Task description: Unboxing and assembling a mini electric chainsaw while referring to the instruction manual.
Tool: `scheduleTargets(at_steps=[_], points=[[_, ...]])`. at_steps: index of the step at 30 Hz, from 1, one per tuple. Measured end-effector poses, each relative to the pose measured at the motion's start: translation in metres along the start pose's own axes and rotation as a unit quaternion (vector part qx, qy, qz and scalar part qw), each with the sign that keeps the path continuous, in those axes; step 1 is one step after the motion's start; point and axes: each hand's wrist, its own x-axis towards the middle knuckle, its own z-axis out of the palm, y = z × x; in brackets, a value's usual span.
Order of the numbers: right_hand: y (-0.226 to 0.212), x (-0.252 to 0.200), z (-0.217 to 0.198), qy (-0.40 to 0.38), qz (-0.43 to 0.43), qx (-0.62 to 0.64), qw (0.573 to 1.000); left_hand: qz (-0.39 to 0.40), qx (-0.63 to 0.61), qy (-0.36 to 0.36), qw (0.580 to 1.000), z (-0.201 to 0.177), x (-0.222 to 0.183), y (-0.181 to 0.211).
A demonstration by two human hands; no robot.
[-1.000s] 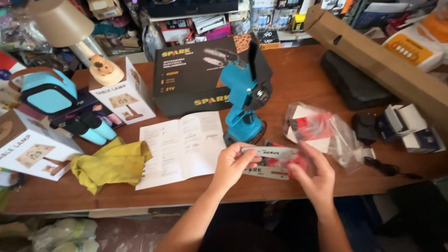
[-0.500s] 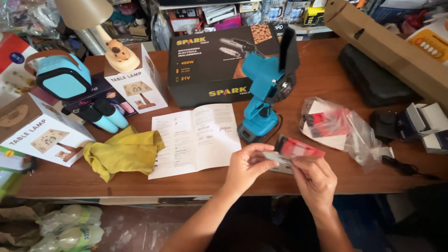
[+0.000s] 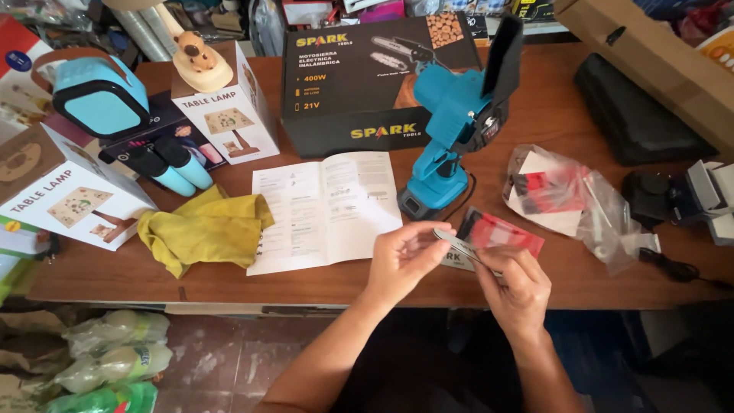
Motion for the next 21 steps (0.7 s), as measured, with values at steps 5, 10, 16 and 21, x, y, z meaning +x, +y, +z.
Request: scheduleTargets(at_steps=[5,10,16,21], points=[[0.010,-0.008,0.003,0.016,0.006,-0.005,1.000,0.038,0.009,0.025,0.999,-0.009,0.005,-0.006],[0.029,-0.052,0.016,0.030,0.271,0.111,0.956,0.035,0.039,-0.008,0.999,-0.015,0.005,-0.009],[-0.022,-0.014,0.022,0.124,0.437,0.421,0.785,-0.131,0.039,-0.091,0.986,0.005,-0.013,-0.006],[-0.020,-0.014,0.021,0.104,0.454,0.444,0.765,-0.156,0.019,-0.079,0.984,-0.002,-0.018,-0.022]])
